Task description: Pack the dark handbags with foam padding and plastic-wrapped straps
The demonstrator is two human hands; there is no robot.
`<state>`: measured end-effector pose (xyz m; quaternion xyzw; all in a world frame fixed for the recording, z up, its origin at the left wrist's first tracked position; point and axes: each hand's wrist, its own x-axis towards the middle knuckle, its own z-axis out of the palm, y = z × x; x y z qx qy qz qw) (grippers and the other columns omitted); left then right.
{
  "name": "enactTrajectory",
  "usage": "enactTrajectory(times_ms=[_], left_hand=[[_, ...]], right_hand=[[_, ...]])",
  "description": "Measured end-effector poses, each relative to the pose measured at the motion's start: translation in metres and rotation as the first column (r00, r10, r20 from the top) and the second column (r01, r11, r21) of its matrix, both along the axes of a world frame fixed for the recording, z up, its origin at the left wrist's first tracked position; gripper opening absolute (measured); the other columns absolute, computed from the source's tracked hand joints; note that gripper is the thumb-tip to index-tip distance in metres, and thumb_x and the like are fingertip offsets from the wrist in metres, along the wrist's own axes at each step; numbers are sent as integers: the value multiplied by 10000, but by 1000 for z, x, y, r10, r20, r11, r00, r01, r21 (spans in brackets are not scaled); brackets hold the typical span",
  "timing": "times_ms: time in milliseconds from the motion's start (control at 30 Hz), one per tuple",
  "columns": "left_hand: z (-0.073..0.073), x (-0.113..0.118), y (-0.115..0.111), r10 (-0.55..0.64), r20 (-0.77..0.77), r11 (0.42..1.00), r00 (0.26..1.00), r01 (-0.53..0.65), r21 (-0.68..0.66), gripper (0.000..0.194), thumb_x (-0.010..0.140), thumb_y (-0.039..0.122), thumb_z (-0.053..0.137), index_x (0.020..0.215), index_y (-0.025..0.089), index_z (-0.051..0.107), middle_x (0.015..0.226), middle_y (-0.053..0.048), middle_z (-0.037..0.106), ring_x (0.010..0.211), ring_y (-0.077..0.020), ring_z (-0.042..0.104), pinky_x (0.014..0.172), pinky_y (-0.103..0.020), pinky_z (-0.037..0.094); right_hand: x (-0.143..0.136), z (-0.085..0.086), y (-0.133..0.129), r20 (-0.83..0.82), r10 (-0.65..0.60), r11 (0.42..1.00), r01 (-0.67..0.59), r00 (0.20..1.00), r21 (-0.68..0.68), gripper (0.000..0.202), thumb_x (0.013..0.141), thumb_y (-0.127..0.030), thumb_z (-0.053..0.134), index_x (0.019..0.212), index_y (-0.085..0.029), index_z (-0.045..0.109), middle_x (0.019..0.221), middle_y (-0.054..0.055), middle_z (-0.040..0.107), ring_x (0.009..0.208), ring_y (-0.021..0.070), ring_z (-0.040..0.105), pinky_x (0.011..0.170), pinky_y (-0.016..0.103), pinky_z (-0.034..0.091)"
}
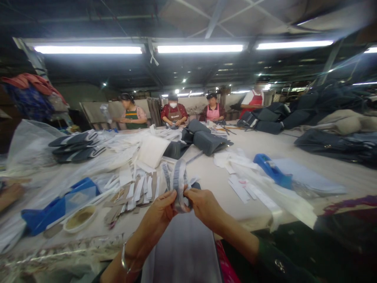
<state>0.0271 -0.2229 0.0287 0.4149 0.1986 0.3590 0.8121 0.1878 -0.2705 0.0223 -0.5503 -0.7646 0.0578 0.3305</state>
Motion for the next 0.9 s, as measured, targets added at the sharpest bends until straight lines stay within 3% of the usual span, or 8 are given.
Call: enactTrajectory(times_ms=[100, 167, 300, 433, 567, 667, 800, 900], left_hand=[[-2, -3, -1, -45, 1, 999, 999, 45, 19, 155, 859, 240, 663, 938, 130, 738, 795, -76, 720, 707, -165, 640, 727, -286, 499], [-2, -4, -4, -76, -15, 994, 997, 77, 82, 129, 855, 209, 661, 928, 127, 729, 766, -67, 701, 682, -149, 614, 705, -271, 479], [-1, -2, -11, -39, -38, 966, 999, 47, 253, 154, 872, 191, 626, 998, 149, 704, 815, -50, 684, 738, -148, 584, 736, -264, 454], [-4, 1, -15, 207, -126, 898, 970, -137, 418, 135, 876, 233, 628, 977, 180, 701, 808, -19, 686, 794, -161, 591, 791, -257, 442], [-17, 8, -22, 303, -178, 872, 936, -198, 448, 230, 860, 313, 656, 1062, 205, 684, 936, -29, 717, 852, -209, 623, 784, -287, 468], [-28, 13, -28, 383, -217, 867, 898, -268, 421, 306, 842, 379, 677, 1100, 215, 674, 1071, -43, 708, 1021, -260, 614, 881, -326, 466], [-30, 14, -27, 520, -221, 811, 825, -396, 430, 331, 881, 453, 605, 1105, 215, 657, 1222, -72, 637, 1207, -272, 518, 1019, -359, 399], [-18, 12, -23, 344, -99, 907, 934, -303, 293, 377, 919, 487, 531, 1179, 222, 594, 1268, -87, 601, 1202, -266, 530, 962, -381, 463]], right_hand=[[1, 0, 0, 50, 10, 996, -14, 999, 84, 237, 863, -67, 494, 1019, -146, 654, 938, 84, 698, 834, 195, 651, 738, 252, 447], [2, -3, 1, 35, 16, 991, -21, 999, 135, 180, 862, -70, 501, 937, -137, 650, 851, 71, 677, 767, 185, 623, 696, 253, 435], [0, -8, 1, -205, 30, 984, 8, 978, 179, 164, 840, -48, 493, 811, -161, 609, 755, 27, 615, 691, 153, 564, 650, 244, 410], [-8, -5, -7, -545, -102, 970, 204, 832, 131, 129, 870, -142, 525, 878, -173, 649, 845, 28, 581, 769, 149, 550, 722, 258, 429], [-21, -5, -13, -738, -159, 987, 108, 656, -118, 144, 801, -252, 646, 676, -181, 645, 742, -5, 503, 685, 133, 493, 618, 247, 408], [-29, -9, -12, -795, -177, 983, 146, 580, -113, 151, 755, -223, 673, 619, -182, 622, 706, -19, 462, 664, 125, 448, 600, 243, 387], [-31, -13, -12, -752, -133, 974, 226, 646, 23, 178, 772, -151, 648, 601, -186, 610, 707, -15, 470, 681, 132, 457, 626, 257, 376], [-29, -19, -15, -591, -40, 952, 210, 806, 222, 187, 794, -85, 616, 640, -190, 611, 740, -1, 486, 766, 159, 471, 698, 293, 377]])
